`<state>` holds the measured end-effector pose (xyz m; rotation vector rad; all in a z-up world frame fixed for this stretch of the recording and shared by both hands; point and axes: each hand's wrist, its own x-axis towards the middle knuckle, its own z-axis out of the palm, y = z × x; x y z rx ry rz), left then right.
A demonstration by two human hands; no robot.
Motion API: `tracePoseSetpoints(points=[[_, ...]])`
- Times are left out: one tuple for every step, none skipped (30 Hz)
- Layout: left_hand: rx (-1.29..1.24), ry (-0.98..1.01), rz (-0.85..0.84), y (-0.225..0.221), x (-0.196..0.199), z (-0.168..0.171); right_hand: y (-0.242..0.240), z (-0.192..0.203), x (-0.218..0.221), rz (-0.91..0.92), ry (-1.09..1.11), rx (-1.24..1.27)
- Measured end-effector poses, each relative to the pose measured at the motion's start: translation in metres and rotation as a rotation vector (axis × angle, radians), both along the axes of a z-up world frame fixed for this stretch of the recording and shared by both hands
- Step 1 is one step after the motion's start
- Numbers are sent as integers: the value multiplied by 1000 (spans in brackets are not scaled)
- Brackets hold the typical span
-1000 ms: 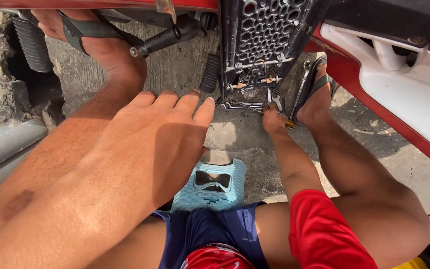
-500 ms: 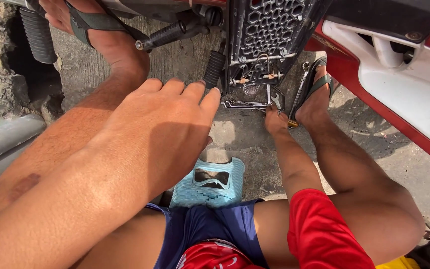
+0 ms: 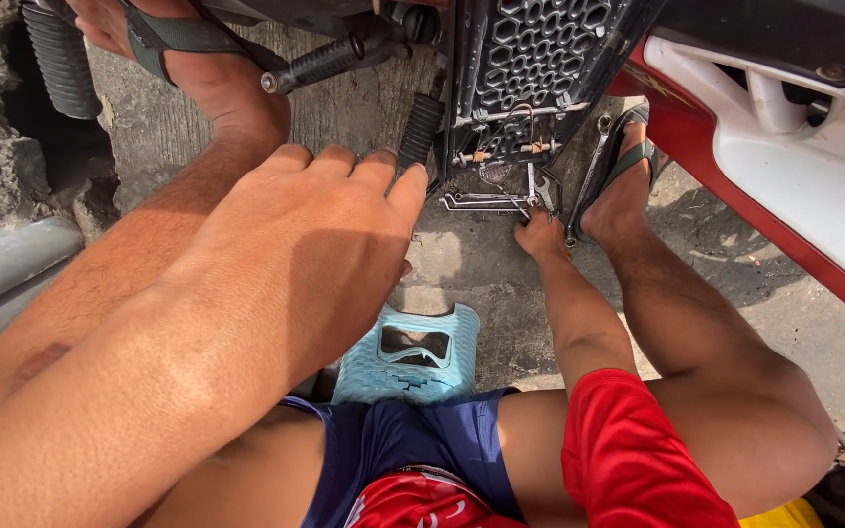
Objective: Repairing a motorcycle license plate holder using a screwdriver and manual manipulation of parts.
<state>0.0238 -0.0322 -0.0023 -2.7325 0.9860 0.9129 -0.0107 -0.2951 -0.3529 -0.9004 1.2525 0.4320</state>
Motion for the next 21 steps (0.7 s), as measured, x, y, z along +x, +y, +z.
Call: tracePoseSetpoints(points=[[-4, 0, -6, 0, 0, 0, -8, -84, -55, 735, 151, -248], [-9, 0, -12, 0, 0, 0, -49, -143, -132, 1470, 305, -492], [-13, -1, -12, 0, 0, 1, -52, -142, -132, 1469, 308, -497], [-8, 4, -9, 0, 0, 2, -55, -141, -131, 1228, 303, -394], [0, 10, -4, 0, 0, 3, -57, -140, -131, 990, 292, -291], [-2, 9, -3, 0, 1, 4, -60, -143, -132, 990, 292, -294], [5, 20, -7, 0, 1, 5, -63, -145, -135, 911, 229, -213], [13, 30, -11, 0, 2, 6, -66, -148, -138, 832, 166, -134], [13, 31, -11, 1, 2, 6, -64, -141, -134, 832, 167, -134], [0, 23, -4, 1, 2, 6, -62, -133, -130, 805, 203, -113], [-11, 13, 1, 2, 2, 6, -59, -126, -125, 776, 237, -91], [-9, 12, 1, 2, 2, 5, -59, -129, -127, 776, 236, -90], [9, 27, -6, 2, 3, 3, -59, -131, -129, 773, 183, -86], [27, 43, -12, 2, 3, 2, -59, -134, -131, 771, 129, -82], [26, 43, -16, 2, 4, 3, -57, -129, -129, 767, 130, -82], [26, 58, -11, 2, 4, 3, -55, -125, -126, 756, 210, -89], [26, 72, -6, 1, 5, 4, -54, -120, -124, 744, 289, -95], [25, 73, -9, 1, 5, 3, -53, -119, -125, 740, 291, -96], [39, 104, 0, 1, 5, 2, -53, -119, -124, 752, 290, -107], [53, 136, 10, 1, 6, 1, -52, -119, -124, 764, 289, -118], [54, 135, 10, 0, 6, 1, -52, -118, -123, 765, 288, -118]])
